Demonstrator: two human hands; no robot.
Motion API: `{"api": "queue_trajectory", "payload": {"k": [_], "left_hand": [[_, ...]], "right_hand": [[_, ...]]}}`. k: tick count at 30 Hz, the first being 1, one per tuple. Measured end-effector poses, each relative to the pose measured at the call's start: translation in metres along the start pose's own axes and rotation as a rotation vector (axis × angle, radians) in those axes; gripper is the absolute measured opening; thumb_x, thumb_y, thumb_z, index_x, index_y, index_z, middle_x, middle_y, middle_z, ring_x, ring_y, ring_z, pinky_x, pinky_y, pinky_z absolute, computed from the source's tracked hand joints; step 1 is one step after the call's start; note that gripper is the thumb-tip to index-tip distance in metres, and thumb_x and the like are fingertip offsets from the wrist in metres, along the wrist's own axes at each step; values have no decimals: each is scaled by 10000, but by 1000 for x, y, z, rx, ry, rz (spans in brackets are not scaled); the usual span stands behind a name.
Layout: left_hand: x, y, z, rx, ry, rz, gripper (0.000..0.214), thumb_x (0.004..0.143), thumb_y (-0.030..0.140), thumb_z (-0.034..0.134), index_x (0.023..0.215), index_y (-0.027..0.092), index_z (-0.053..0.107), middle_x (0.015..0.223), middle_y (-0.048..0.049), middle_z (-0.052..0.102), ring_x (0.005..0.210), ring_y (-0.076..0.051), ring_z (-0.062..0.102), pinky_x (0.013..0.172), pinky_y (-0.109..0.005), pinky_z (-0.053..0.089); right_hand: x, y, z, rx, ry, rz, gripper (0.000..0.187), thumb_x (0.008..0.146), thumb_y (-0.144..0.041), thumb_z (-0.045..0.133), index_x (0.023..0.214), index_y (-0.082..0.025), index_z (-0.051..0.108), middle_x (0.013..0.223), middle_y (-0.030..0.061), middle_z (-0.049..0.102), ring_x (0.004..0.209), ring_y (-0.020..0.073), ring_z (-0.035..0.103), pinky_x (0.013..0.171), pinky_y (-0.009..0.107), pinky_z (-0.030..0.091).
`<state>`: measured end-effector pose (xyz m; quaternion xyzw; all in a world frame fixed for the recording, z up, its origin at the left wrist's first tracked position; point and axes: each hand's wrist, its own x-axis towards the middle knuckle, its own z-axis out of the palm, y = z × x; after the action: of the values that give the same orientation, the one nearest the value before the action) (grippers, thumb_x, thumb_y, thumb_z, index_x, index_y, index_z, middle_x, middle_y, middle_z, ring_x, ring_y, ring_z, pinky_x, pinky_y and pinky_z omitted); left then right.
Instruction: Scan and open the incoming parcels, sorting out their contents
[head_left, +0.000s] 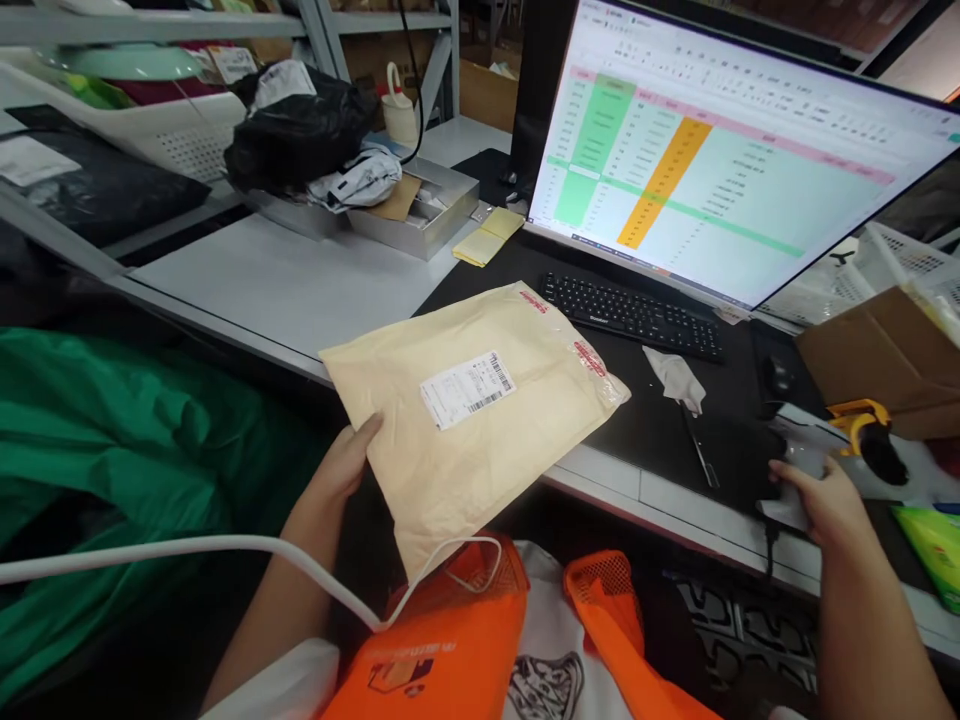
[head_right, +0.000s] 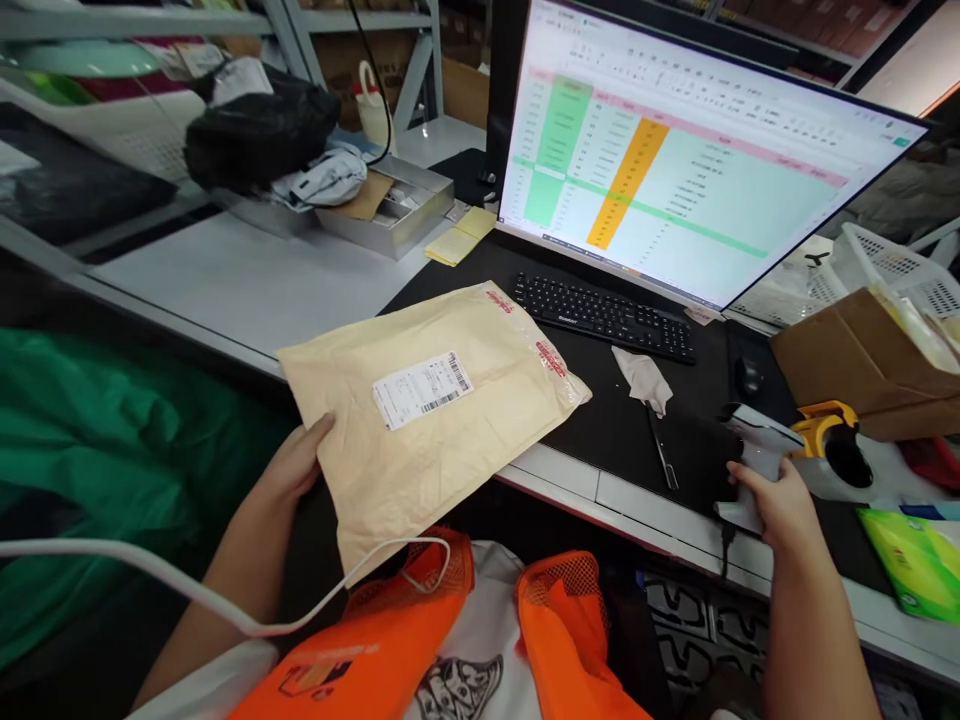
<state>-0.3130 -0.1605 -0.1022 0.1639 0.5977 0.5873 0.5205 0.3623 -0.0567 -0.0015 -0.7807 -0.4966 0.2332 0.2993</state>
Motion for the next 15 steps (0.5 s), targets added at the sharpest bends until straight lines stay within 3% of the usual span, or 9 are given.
{"api": "queue_trajectory", "payload": {"k": [2, 4, 6, 8, 12, 15], "left_hand": [[-2, -5, 2, 0, 0, 19, 659, 597, 587, 932, 1012, 97, 783, 1088, -208, 806, 1192, -423, 732, 1008, -472, 640], [-2, -8, 3, 1, 28, 39, 641, 613, 581, 916, 1017, 100, 783, 1072, -200, 809, 1147, -411, 750, 974, -458, 650], [-1, -11, 3, 9, 76, 49, 609, 618, 582, 899, 981, 107, 782, 1032, -191, 812, 1086, -399, 767, 932, -442, 657], [-1, -13, 2, 36, 105, 52, 604, 611, 624, 886, 923, 118, 774, 975, -182, 810, 1029, -389, 772, 888, -430, 656], [-5, -20, -9, 99, 114, 162, 717, 606, 819, 811, 829, 143, 737, 857, -143, 778, 907, -334, 748, 792, -374, 611], [-10, -23, -22, 152, 125, 223, 721, 651, 870, 739, 775, 161, 704, 731, -95, 705, 727, -243, 665, 670, -322, 530]], "right_hand": [[-22, -38, 7, 282, -133, 51, 397, 612, -520, 801, 911, -335, 617, 750, 64, 650, 686, 332, 644, 640, 493, 532], [-43, -85, 22, 378, -405, -24, 383, 631, -467, 819, 927, -298, 646, 652, 25, 592, 577, 255, 562, 568, 422, 467], [-64, -133, 45, 316, -622, -98, 423, 664, -475, 816, 985, -241, 674, 600, -5, 572, 531, 217, 529, 530, 366, 427], [-82, -176, 71, 154, -758, -181, 380, 711, -469, 808, 950, -199, 686, 596, -5, 595, 541, 199, 549, 527, 325, 434], [-108, -229, 108, -106, -817, -422, 207, 765, -374, 765, 771, -193, 667, 615, 17, 643, 580, 187, 590, 560, 293, 475], [-115, -236, 108, -150, -758, -512, 168, 775, -351, 751, 799, -193, 700, 660, 25, 688, 610, 196, 617, 569, 287, 496]]}}
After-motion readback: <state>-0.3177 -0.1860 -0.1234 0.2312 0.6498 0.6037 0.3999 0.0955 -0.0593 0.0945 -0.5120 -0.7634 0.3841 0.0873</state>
